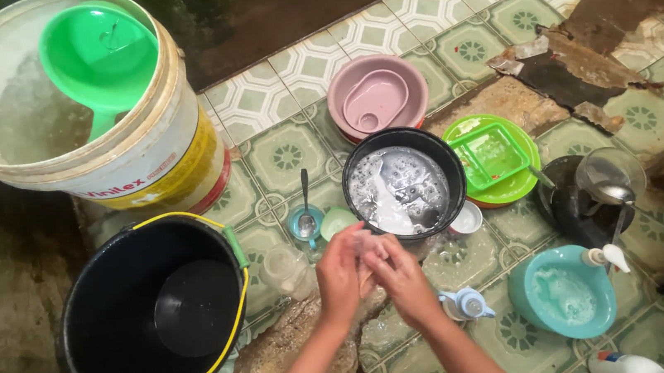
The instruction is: Washing various dishes, cups, and utensils in a basin on the floor.
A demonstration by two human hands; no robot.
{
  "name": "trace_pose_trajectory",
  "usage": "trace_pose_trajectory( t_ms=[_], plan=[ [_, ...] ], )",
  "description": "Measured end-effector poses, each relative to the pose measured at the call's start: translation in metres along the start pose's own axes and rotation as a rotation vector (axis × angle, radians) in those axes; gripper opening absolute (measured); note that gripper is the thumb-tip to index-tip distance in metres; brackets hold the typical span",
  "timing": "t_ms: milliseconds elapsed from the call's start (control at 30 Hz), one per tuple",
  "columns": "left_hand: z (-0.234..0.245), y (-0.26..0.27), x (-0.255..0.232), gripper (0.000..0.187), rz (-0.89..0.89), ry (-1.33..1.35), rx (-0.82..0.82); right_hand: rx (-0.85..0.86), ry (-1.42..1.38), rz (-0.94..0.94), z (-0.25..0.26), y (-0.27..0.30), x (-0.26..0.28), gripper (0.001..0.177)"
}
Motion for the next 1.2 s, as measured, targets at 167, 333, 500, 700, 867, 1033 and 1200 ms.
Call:
trace_pose_trajectory(
  t_ms=[167, 333, 500, 700, 867, 1033, 1200],
  plan=[
    [0.000, -0.010, -0.012, 0.036, 0.578, 0.885, -0.422, -0.049, 0.410, 0.364, -0.015, 0.004, -0.008, 0.022],
    [0.004, 0.001, 0.012, 0.030, 0.596, 0.900, -0.366, -0.046, 0.886, 0.702, -0.019, 0.001, -0.023, 0.024],
    [0.001, 0.000, 0.019, 0.033, 0.319, 0.747, -0.035, 0.172, -0.269, -0.224, 0.002, -0.004, -0.028, 0.027],
    [0.000, -0.009, 0.024, 0.028, 0.569, 0.899, -0.222, 0.179, 0.041, -0.172, 0.013, -0.003, -0.033, 0.038],
    [0.001, -0.018, 0.009, 0.024, 0.880, 1.083, -0.463, 0.106, 0.589, 0.422, 0.006, 0.011, 0.023, 0.042],
    [-0.018, -0.002, 0.011, 0.028, 0.811, 0.878, -0.334, 0.260, 1.325, 0.181, -0.005, 0.004, -0.006, 0.032],
    [-0.005, 0.011, 0.093, 0.034, 0.684, 0.922, -0.288, 0.307, 1.017, 0.189, -0.008, 0.005, 0.000, 0.038]
  ],
)
Point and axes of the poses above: each hand's wrist, its own y-axis away from the middle knuckle, its own z-axis out of the back of the hand, x = y × z, the point moved 3 cm from there along -y, towards the middle knuckle, and after that the axes turned 6 degrees about y, right-handed, at the moved point
